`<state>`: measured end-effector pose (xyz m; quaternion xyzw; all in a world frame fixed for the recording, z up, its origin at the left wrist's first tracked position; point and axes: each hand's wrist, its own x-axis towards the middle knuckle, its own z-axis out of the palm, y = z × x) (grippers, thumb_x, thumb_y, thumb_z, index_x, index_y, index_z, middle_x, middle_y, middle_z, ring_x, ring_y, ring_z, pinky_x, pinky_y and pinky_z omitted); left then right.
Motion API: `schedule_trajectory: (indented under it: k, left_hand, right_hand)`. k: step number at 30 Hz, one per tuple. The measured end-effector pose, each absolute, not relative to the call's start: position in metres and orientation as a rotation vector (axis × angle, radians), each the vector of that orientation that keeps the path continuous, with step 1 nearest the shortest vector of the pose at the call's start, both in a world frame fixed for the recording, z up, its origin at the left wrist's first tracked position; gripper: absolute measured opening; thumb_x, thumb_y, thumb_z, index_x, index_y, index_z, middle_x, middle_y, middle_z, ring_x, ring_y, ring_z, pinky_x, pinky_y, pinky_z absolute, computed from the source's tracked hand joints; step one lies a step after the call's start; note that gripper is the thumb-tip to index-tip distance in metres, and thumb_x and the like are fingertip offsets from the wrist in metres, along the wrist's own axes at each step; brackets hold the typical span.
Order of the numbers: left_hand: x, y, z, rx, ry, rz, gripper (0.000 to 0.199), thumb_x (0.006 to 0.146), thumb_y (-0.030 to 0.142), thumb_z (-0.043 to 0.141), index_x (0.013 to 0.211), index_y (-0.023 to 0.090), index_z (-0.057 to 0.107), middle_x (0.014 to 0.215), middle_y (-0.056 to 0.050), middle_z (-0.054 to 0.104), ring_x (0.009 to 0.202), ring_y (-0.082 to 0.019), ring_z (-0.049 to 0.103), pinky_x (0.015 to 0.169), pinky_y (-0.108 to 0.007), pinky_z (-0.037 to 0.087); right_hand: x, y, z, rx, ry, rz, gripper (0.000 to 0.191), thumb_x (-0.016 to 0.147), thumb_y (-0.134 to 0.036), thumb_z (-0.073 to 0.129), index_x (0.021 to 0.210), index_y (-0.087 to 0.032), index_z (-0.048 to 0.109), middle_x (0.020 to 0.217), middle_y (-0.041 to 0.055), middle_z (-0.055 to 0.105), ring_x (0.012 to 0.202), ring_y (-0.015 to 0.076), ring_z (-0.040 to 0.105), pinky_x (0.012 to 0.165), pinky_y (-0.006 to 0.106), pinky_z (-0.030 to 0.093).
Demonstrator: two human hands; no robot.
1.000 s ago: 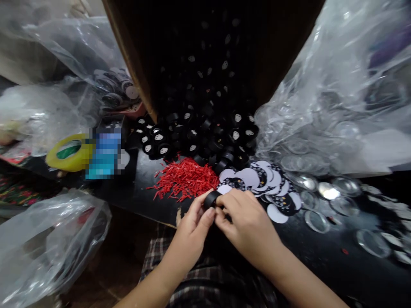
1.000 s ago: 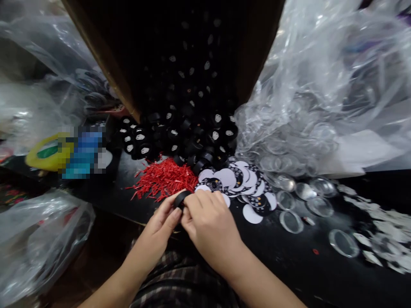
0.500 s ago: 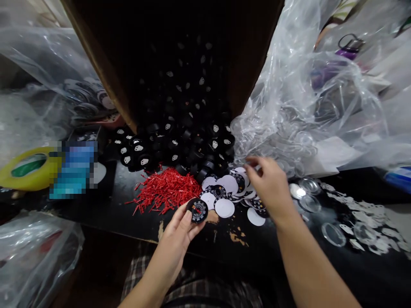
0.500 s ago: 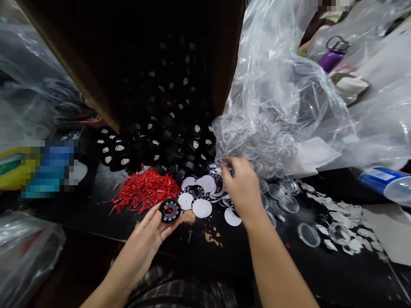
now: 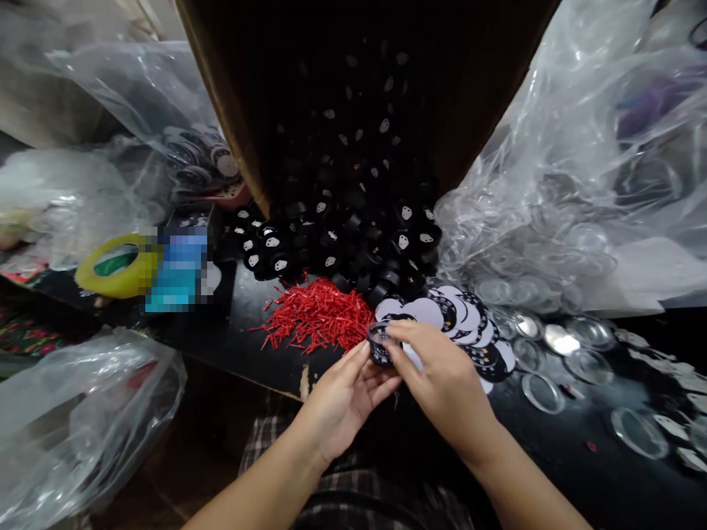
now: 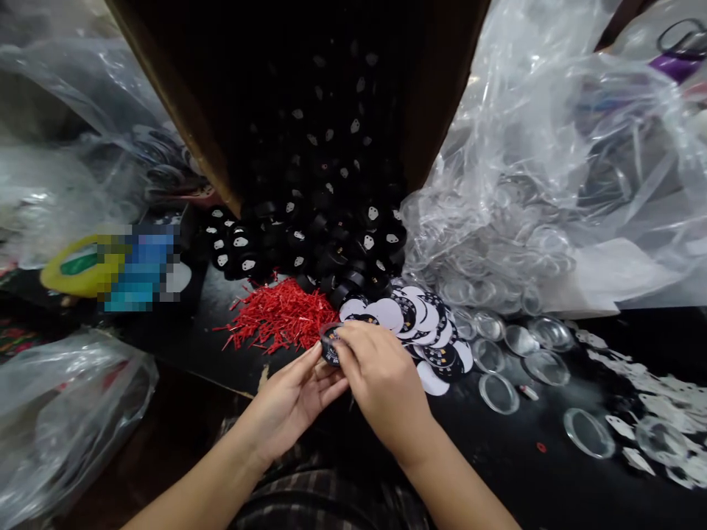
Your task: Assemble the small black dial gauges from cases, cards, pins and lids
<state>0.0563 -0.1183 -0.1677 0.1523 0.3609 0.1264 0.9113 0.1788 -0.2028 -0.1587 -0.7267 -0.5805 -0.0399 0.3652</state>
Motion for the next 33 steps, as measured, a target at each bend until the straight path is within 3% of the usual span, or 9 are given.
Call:
schedule_trajectory:
  k: [6, 9, 12, 15, 21, 24, 28, 30, 33]
  left_hand:
    - [0.05, -0.11, -0.167, 0.451, 0.686, 0.359, 0.032, 0.085, 0.044, 0.063, 0.101, 0.018, 0.067, 0.095, -0.006, 0.071, 0.082, -0.013, 0.067, 0.072, -0.021, 0.051]
    - [0.048, -0.112, -0.173, 0.633, 0.7, 0.421, 0.029, 0.08, 0.033, 0.071, 0.105, 0.02, 0.067, 0.107, -0.007, 0.07, 0.095, -0.018, 0.066, 0.079, -0.025, 0.052]
    - [0.046, -0.117, -0.175, 0.844, 0.663, 0.402, 0.035, 0.081, 0.031, 0.068, 0.116, 0.023, 0.065, 0.12, -0.006, 0.066, 0.112, -0.024, 0.061, 0.095, -0.036, 0.049]
    - [0.042, -0.124, -0.172, 1.03, 0.605, 0.362, 0.038, 0.084, 0.027, 0.064, 0.123, 0.026, 0.061, 0.129, -0.003, 0.062, 0.123, -0.023, 0.053, 0.109, -0.039, 0.037]
    - [0.041, -0.129, -0.163, 1.299, 0.6, 0.349, 0.041, 0.086, 0.029, 0.06, 0.126, 0.026, 0.058, 0.132, -0.004, 0.06, 0.12, -0.023, 0.056, 0.107, -0.037, 0.039]
    - [0.027, -0.122, -0.165, 1.316, 0.629, 0.321, 0.041, 0.085, 0.031, 0.06, 0.126, 0.025, 0.058, 0.131, -0.004, 0.061, 0.12, -0.023, 0.056, 0.107, -0.036, 0.04]
    - [-0.05, -0.105, -0.189, 1.412, 0.879, 0.205, 0.041, 0.085, 0.039, 0.057, 0.123, 0.026, 0.06, 0.131, -0.006, 0.061, 0.12, -0.027, 0.056, 0.107, -0.044, 0.039]
    - [-0.098, -0.095, -0.203, 1.571, 1.134, 0.246, 0.041, 0.087, 0.043, 0.052, 0.123, 0.026, 0.059, 0.132, -0.009, 0.059, 0.121, -0.031, 0.055, 0.107, -0.054, 0.036]
    - [-0.129, -0.077, -0.209, 2.001, 1.42, 0.511, 0.042, 0.084, 0.04, 0.057, 0.122, 0.023, 0.058, 0.138, -0.012, 0.052, 0.13, -0.034, 0.044, 0.11, -0.059, 0.027]
  right_hand:
    - [0.161, -0.206, -0.164, -1.793, -1.636, -0.163, 0.024, 0.088, -0.015, 0.059, 0.11, -0.021, 0.063, 0.117, 0.007, 0.066, 0.117, 0.0259, 0.053, 0.098, 0.049, 0.04]
    - [0.163, -0.206, -0.158, -1.757, -1.536, -0.073, 0.019, 0.088, -0.014, 0.057, 0.105, -0.023, 0.063, 0.106, 0.0042, 0.069, 0.109, 0.0226, 0.057, 0.097, 0.044, 0.04]
    - [0.164, -0.201, -0.154, -1.84, -1.257, 0.14, 0.013, 0.094, -0.026, 0.05, 0.099, -0.021, 0.061, 0.095, 0.0039, 0.066, 0.094, 0.0184, 0.059, 0.082, 0.033, 0.045]
    - [0.164, -0.194, -0.153, -1.958, -1.191, 0.291, 0.034, 0.099, -0.036, 0.035, 0.077, -0.02, 0.054, 0.074, 0.0019, 0.059, 0.073, 0.0163, 0.054, 0.066, 0.029, 0.039]
    - [0.154, -0.185, -0.159, -1.915, -1.269, -0.01, 0.039, 0.099, -0.023, 0.03, 0.067, -0.019, 0.049, 0.064, 0.0012, 0.055, 0.061, 0.0143, 0.046, 0.064, 0.03, 0.03]
    - [0.148, -0.182, -0.16, -1.871, -1.28, 0.09, 0.04, 0.099, -0.026, 0.031, 0.064, -0.019, 0.049, 0.063, 0.0009, 0.054, 0.063, 0.0145, 0.048, 0.066, 0.03, 0.032]
    - [0.151, -0.188, -0.159, -1.739, -1.295, 0.608, 0.035, 0.099, -0.04, 0.036, 0.082, -0.022, 0.061, 0.073, -0.0004, 0.063, 0.069, 0.0143, 0.056, 0.068, 0.028, 0.038]
    - [0.155, -0.191, -0.159, -1.727, -1.172, 0.699, 0.033, 0.099, -0.044, 0.036, 0.097, -0.024, 0.063, 0.083, 0.0005, 0.066, 0.075, 0.0152, 0.059, 0.071, 0.028, 0.04]
    - [0.155, -0.188, -0.161, -1.766, -1.121, 0.743, 0.032, 0.097, -0.043, 0.039, 0.095, -0.023, 0.064, 0.083, 0.0013, 0.067, 0.078, 0.0165, 0.06, 0.073, 0.028, 0.041]
